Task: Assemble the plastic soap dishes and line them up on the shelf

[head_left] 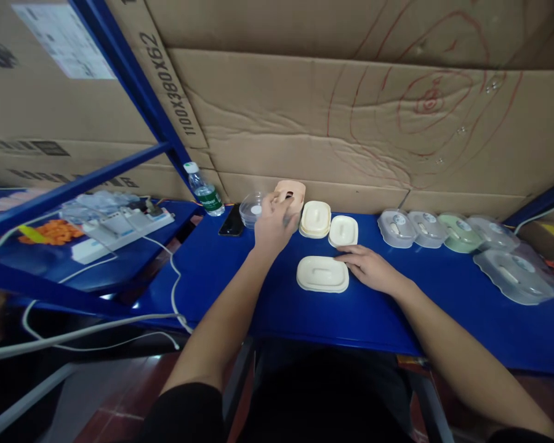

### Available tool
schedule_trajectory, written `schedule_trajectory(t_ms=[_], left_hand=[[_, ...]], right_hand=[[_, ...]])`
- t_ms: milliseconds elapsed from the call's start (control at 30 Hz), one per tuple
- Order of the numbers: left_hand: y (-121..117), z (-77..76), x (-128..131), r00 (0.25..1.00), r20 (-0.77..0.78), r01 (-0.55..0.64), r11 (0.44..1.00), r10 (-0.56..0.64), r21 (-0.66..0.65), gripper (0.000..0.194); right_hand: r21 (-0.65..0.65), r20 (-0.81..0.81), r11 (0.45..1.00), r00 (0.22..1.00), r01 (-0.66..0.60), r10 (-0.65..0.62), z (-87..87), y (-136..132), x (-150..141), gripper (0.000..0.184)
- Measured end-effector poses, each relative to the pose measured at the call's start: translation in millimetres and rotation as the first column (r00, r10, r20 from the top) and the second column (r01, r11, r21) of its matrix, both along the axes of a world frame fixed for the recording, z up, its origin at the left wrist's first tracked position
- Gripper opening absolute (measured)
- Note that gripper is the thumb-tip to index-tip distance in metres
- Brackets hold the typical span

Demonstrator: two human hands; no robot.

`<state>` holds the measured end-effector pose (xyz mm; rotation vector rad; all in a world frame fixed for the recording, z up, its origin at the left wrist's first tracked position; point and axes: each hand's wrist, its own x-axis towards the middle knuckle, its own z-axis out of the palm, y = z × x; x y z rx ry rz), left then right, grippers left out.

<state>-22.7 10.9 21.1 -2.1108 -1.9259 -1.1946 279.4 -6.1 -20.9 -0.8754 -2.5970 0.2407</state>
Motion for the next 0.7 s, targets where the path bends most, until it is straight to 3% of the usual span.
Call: schedule_trajectory(t_ms=[100, 200, 433, 567, 700], left_hand=[[9.2, -0.4, -10.6, 0.997, 0.056, -0.045, 0.997, 0.048, -0.061, 0.051], [18.5, -8.1, -18.8, 0.991, 0.127, -0.024, 0.997, 0.033, -0.074, 0.038], [37.9, -25.9, -28.0, 0.955, 0.284, 0.051, 0.991, -0.083, 0.121, 0.018], [33.2, -20.1, -28.3, 0.941, 0.320, 0.032, 0.971, -0.110, 0.237, 0.016], [13.3, -5.0, -25.8, 0.908, 0.382, 0.060, 0.954, -0.175, 0.294, 0.026]], right_hand=[[0.015, -0.016, 1.000, 1.000, 0.000, 0.000, -0.4, -1.6, -1.4, 0.043], [0.019, -0.019, 1.000, 1.000, 0.006, -0.005, -1.1, -2.7, -1.8, 0.040], [0.004, -0.007, 1.000, 1.000, -0.008, 0.008, -7.4, 1.5, 0.6, 0.039], [-0.008, 0.000, 1.000, 1.000, 0.010, -0.010, -4.5, 1.0, 0.6, 0.042], [-0.003, -0.065, 0.997, 0.995, 0.078, -0.078, 5.6, -3.2, 1.4, 0.048]])
